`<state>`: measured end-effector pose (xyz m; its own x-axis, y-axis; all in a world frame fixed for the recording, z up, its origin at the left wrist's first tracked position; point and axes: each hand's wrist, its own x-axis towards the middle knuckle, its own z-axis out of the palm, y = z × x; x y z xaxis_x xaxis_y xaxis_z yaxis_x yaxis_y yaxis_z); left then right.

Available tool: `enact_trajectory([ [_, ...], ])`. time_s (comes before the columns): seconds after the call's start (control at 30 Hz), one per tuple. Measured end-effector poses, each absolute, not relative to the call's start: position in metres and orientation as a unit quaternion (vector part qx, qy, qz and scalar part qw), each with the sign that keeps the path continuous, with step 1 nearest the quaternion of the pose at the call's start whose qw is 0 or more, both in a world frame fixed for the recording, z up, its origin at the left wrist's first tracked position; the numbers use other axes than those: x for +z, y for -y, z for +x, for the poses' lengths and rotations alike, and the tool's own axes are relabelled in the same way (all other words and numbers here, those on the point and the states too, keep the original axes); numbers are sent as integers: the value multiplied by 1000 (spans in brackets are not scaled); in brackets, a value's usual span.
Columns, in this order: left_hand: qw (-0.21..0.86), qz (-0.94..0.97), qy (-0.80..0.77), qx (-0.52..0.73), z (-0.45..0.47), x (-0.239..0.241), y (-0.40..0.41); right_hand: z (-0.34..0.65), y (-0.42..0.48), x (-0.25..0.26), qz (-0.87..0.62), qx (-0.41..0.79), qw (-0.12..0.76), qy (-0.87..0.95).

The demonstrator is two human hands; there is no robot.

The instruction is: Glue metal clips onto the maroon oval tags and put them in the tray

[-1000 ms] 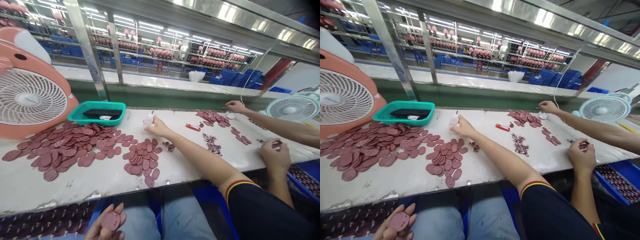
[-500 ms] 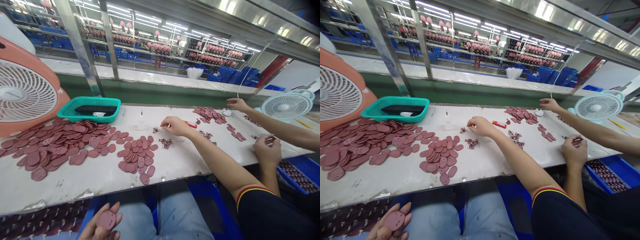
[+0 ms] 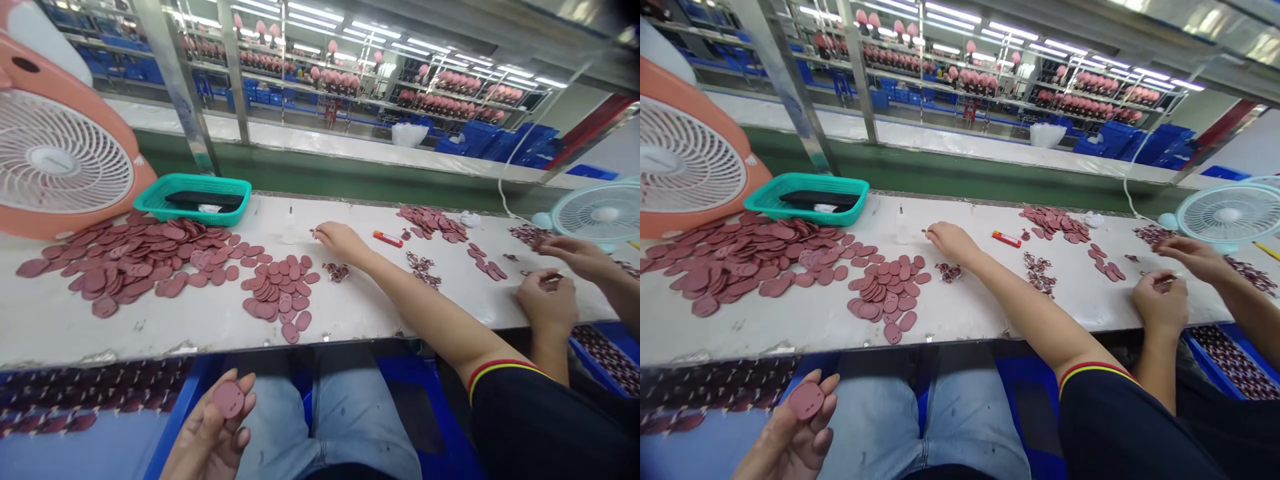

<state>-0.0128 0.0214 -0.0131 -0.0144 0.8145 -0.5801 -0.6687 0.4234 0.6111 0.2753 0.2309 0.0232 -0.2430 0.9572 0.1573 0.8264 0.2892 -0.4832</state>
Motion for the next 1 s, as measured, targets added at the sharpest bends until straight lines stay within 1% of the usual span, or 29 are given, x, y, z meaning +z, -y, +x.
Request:
enact_trajectory([
  [0.07, 714, 56, -460, 525, -11, -7, -19, 266, -206, 32, -567, 206, 241, 760],
  [0.17, 721, 17, -471, 508, -4, 6, -18, 248, -162, 45, -517, 315, 250, 756],
  [0.27, 725, -5, -480, 493, 1, 16, -17, 226, -117, 54, -424, 487, 269, 714],
  [0.33, 736, -2, -473, 485, 2, 19, -16, 212, -94, 56, -373, 561, 278, 685],
  [0.4, 750, 13, -460, 474, 1, 18, -14, 201, -78, 57, -341, 542, 282, 714],
  [0.5, 769, 37, -443, 460, -2, 14, -11, 190, -67, 55, -313, 449, 294, 783],
  [0.53, 773, 42, -439, 457, -3, 13, -10, 187, -66, 54, -316, 435, 302, 787],
  [0.6, 778, 51, -432, 454, -4, 12, -9, 183, -63, 51, -335, 444, 321, 767],
  [0.7, 782, 66, -427, 450, -4, 14, -9, 179, -60, 49, -355, 464, 324, 744],
  [1.0, 788, 65, -429, 437, -6, 15, -7, 179, -60, 50, -321, 408, 311, 796],
])
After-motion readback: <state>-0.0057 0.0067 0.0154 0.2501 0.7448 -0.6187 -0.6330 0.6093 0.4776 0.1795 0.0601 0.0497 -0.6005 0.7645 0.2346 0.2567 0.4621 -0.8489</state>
